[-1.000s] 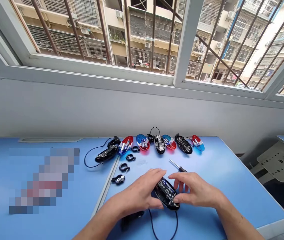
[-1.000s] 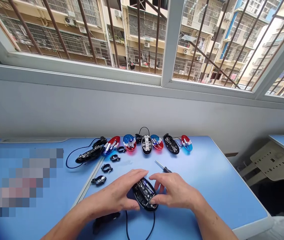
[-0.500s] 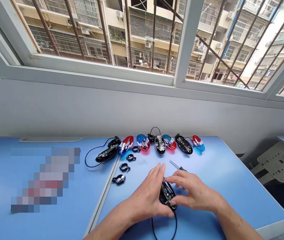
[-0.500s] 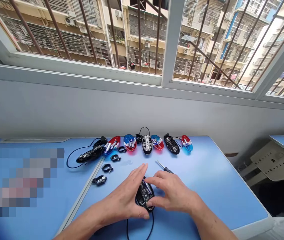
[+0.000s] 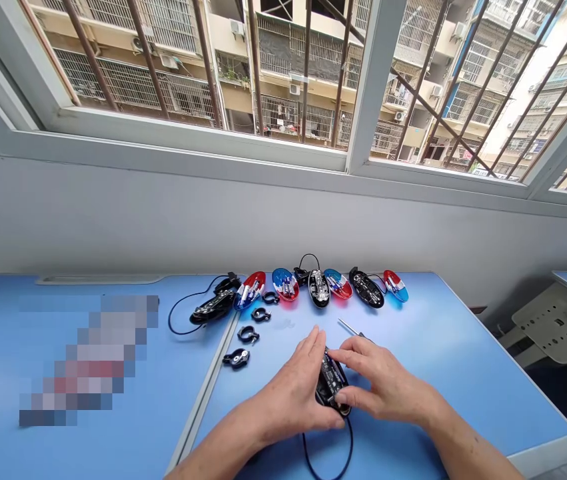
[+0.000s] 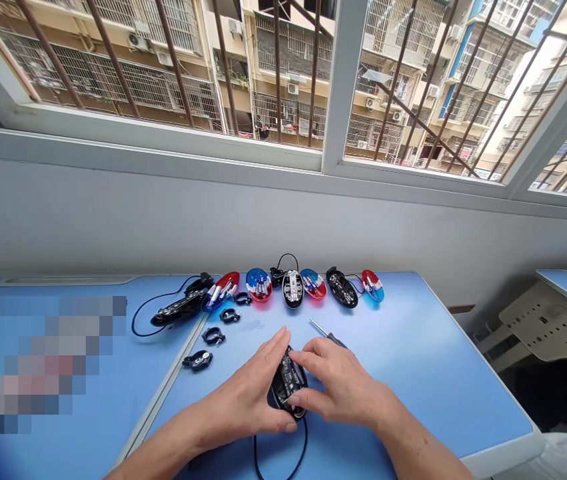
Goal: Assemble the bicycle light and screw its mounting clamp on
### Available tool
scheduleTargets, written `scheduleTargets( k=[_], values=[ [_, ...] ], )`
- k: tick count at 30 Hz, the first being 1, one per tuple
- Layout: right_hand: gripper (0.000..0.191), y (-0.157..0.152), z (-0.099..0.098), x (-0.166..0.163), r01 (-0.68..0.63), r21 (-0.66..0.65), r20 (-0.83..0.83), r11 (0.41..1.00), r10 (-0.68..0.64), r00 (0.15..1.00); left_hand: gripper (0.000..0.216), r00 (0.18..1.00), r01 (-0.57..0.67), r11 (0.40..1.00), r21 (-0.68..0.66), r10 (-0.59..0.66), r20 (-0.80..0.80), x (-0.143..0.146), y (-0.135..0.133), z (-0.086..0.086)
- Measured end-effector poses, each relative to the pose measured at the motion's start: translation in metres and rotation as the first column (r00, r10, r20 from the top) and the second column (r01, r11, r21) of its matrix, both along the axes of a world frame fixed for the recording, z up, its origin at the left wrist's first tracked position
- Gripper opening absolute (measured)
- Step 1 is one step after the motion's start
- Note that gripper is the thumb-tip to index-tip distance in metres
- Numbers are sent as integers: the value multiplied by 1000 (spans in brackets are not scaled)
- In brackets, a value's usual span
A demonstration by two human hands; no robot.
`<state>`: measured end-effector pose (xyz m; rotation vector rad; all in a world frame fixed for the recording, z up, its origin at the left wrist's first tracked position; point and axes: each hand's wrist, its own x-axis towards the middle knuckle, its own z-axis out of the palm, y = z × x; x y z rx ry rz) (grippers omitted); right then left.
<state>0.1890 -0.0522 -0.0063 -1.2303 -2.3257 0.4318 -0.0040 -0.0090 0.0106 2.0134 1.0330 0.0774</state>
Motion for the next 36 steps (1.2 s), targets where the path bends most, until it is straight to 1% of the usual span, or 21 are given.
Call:
scheduleTargets(
  k=[6, 12, 18, 22, 26, 30, 33, 36],
  values=[
    [41, 0, -1, -1, 13, 21, 6, 1000, -14, 1000, 128, 1000, 14, 1000, -19, -14, 11, 0, 0, -5],
    [43, 2, -3, -1, 10, 7, -34, 1000, -10, 999, 123, 999, 22, 999, 35, -23, 29, 0, 1, -12],
    [41, 2, -4, -3, 22, -2, -35, 1000, -22, 999, 134, 996, 85, 995, 48, -86, 14, 0, 3, -12],
    [40, 3, -4, -4, 17, -11, -46, 1000, -17, 999, 132, 995, 84, 993, 83, -88, 49, -1, 4, -16],
    [38, 3, -2, -4, 17, -40, -56, 999, -19, 998, 133, 991, 113, 987, 112, -120, 58, -1, 5, -20],
    [33, 3, -1, -6, 17, -34, -63, 999, -19, 998, 124, 991, 114, 989, 92, -119, 54, -1, 4, -19],
    [20, 6, -2, -9, 32, 2, -98, 999, -31, 995, 107, 980, 128, 982, 140, -147, 131, 1, 4, -17],
    [26, 11, -7, -13, 75, 57, -145, 996, -66, 987, 93, 967, 143, 973, 182, -176, 182, 2, 4, -14]
  ],
)
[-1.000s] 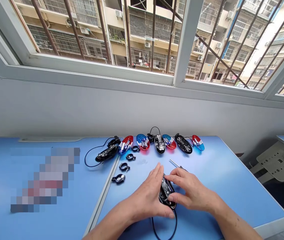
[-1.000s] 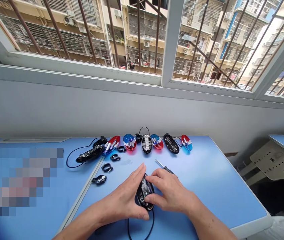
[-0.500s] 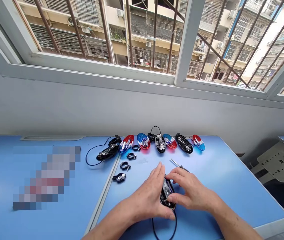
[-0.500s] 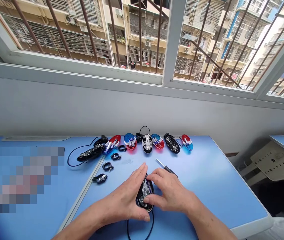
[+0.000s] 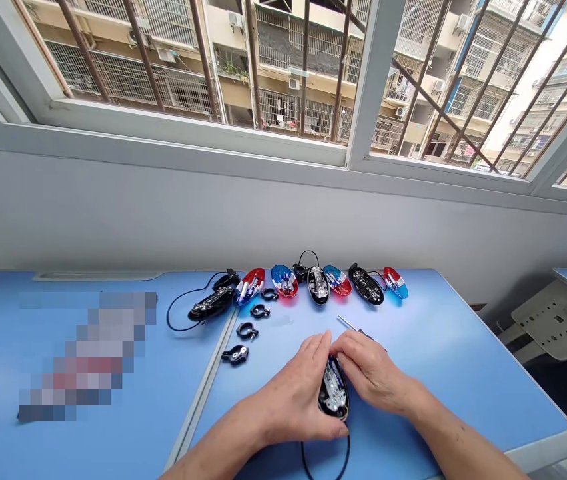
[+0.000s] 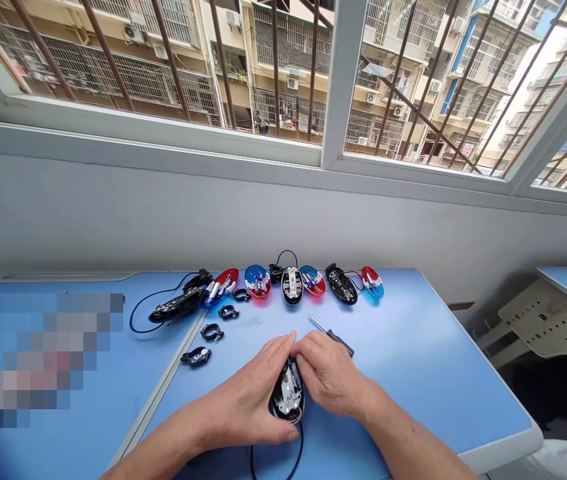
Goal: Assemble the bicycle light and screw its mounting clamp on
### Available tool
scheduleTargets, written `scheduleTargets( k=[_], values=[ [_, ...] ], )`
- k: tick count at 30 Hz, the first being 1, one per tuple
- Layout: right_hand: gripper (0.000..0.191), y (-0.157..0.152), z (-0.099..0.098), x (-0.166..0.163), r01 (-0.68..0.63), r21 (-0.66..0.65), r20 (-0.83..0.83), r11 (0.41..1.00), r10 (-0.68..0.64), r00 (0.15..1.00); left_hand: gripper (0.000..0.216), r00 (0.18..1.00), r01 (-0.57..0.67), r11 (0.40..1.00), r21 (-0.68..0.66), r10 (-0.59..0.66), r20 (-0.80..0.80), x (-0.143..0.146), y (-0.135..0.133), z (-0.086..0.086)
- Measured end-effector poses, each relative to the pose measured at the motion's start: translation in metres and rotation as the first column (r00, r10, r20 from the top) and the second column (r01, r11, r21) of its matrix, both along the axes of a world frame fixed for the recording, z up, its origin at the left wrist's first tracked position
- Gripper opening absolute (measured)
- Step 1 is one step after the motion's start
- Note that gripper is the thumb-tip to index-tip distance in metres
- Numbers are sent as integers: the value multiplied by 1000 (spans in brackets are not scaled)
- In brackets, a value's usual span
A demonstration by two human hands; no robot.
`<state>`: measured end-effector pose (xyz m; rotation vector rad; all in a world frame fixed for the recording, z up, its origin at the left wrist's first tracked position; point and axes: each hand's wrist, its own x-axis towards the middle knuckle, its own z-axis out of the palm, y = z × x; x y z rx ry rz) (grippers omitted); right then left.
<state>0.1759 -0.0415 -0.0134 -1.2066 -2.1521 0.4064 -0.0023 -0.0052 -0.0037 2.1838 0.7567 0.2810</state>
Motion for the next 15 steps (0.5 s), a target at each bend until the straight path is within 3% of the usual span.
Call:
scheduleTargets(
  k=[8, 15],
  values=[
    [29, 9, -23, -14, 132, 124, -109, 983, -118, 987, 75, 998, -9, 1000, -3, 9, 61, 1, -1, 4],
    [22, 9, -25, -19, 183, 139, -116, 973, -168, 979, 59, 997, -24, 999, 23, 22, 71, 3, -2, 10]
  ],
)
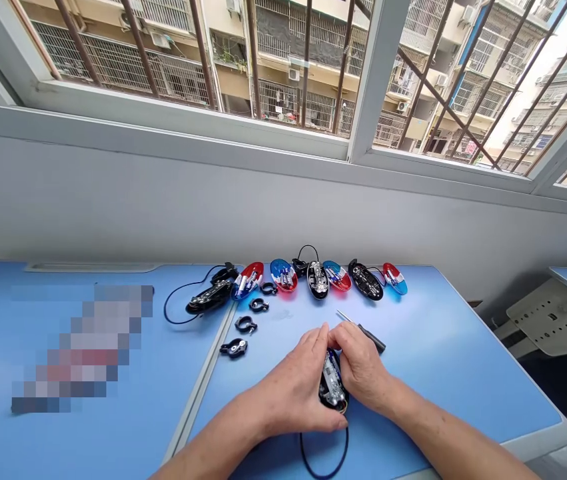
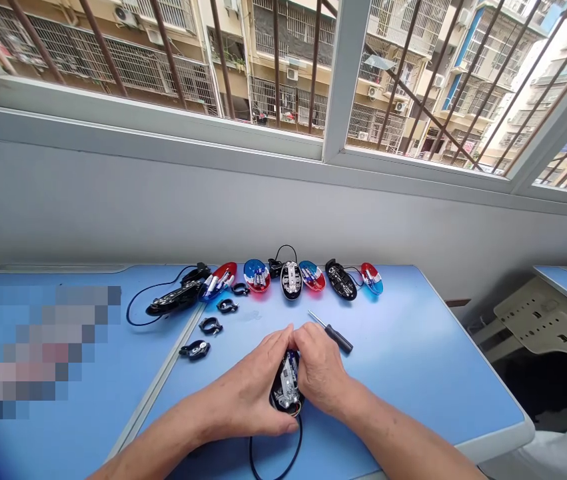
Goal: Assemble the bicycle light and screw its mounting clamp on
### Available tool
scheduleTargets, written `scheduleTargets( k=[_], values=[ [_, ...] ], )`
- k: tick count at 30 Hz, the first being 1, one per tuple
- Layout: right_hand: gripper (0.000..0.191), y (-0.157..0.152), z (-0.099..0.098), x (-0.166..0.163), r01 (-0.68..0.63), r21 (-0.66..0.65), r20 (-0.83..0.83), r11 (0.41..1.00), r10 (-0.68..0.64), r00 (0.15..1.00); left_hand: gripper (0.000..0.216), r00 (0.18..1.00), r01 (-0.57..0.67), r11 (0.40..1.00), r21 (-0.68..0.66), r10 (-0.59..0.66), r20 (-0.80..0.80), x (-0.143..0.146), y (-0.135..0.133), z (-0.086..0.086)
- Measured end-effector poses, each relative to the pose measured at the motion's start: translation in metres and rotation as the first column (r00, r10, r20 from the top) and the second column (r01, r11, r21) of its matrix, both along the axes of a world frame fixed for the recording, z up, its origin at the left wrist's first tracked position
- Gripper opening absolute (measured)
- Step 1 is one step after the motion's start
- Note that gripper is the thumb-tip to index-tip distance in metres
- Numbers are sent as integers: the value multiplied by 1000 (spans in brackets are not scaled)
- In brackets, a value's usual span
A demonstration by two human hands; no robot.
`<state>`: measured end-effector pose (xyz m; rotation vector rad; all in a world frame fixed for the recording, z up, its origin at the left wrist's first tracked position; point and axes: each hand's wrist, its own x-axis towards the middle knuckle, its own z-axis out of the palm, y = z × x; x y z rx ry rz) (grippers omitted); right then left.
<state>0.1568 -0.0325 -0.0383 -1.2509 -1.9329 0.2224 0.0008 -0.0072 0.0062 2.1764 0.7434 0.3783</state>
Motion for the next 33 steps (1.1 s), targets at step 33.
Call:
scheduleTargets(
  k=[33],
  values=[
    [27, -2, -3, 3, 95, 44, 52, 995, -97, 994, 58, 998, -30, 999, 37, 32, -52, 1, -1, -5]
  ],
)
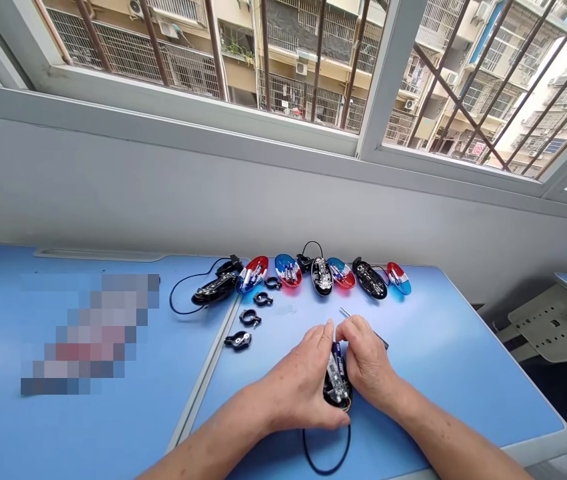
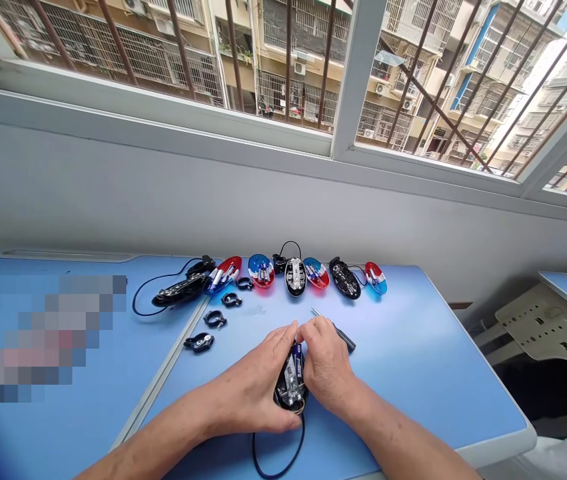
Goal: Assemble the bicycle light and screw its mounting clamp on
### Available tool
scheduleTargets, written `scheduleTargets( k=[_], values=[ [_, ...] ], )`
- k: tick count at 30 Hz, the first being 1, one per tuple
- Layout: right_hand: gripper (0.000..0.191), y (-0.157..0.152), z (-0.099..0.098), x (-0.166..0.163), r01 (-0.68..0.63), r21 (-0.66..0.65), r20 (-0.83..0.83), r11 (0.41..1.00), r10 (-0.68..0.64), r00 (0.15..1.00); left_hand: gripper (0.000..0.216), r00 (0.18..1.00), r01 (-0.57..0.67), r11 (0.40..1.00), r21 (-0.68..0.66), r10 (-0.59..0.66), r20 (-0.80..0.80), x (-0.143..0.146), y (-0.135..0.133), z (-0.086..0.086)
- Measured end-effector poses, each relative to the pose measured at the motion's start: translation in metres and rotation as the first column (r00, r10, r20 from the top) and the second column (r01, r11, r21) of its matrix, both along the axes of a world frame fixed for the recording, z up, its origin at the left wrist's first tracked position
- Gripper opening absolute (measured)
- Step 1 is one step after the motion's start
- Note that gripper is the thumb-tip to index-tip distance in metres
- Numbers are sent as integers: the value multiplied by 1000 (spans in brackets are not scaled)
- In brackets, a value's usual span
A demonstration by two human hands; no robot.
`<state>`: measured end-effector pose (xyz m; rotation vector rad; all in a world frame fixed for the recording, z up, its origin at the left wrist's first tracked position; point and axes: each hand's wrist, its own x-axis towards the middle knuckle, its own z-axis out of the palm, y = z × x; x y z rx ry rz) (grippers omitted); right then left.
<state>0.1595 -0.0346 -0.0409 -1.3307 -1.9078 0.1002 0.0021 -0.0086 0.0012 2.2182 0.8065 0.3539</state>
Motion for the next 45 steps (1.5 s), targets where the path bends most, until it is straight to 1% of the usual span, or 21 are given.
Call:
scheduleTargets(
  k=[4, 6, 10, 13, 16, 20, 22, 24, 26, 29, 31, 35, 37, 39, 42, 45],
  values=[
    [28, 0, 1, 9, -43, -108, -110, 993, 32, 993, 54, 999, -25, 1000, -14, 25, -33, 0, -1, 0],
    [25, 0, 2, 13, -71, -164, -174, 984, 42, 984, 56, 999, -35, 999, -25, 34, -38, 0, -2, 1],
    [19, -1, 7, 14, -91, -270, -236, 958, 26, 971, 56, 998, -39, 999, -34, 37, -49, 0, -2, 4],
    [15, -3, 14, 11, -118, -333, -312, 935, 9, 950, 53, 998, -37, 998, -50, 34, -57, 0, -2, 7],
    [10, -5, 23, 10, -148, -418, -410, 896, -40, 911, 54, 999, -28, 997, -72, 24, -47, 0, -2, 8],
    [22, -5, 27, 11, -257, -508, -536, 822, -68, 842, 61, 999, -27, 998, -64, 25, -25, -1, -2, 4],
    [24, -5, 27, 12, -308, -533, -557, 788, -53, 829, 74, 1000, -28, 997, -68, 27, -14, -1, -2, 1],
    [19, -6, 27, 12, -335, -540, -539, 772, -12, 842, 93, 999, -33, 995, -94, 33, -4, -1, -2, -3],
    [13, -7, 27, 12, -347, -534, -513, 771, 30, 858, 108, 1000, -29, 992, -119, 29, -2, -1, -1, -6],
    [10, -7, 28, 12, -355, -517, -541, 779, 24, 840, 116, 1000, -11, 993, -119, 11, 0, -2, -1, -9],
    [13, -6, 29, 12, -355, -493, -604, 794, -18, 797, 117, 1000, 4, 995, -98, -3, 8, -2, 1, -10],
    [29, -4, 32, 15, -361, -462, -747, 810, -136, 651, 115, 999, 36, 998, -49, -36, -4, -3, 2, -11],
    [35, -3, 33, 17, -359, -461, -780, 811, -177, 600, 113, 999, 46, 999, -29, -47, -21, -4, 2, -9],
    [37, -1, 33, 19, -358, -457, -790, 815, -187, 584, 108, 998, 60, 998, -2, -60, -34, -4, 1, -6],
    [38, 1, 31, 21, -364, -456, -788, 812, -178, 589, 98, 995, 80, 996, 32, -78, -66, -4, 1, -1],
    [38, 4, 28, 22, -375, -450, -785, 811, -159, 599, 99, 989, 78, 997, 17, -75, -124, -4, 1, 4]
  ],
)
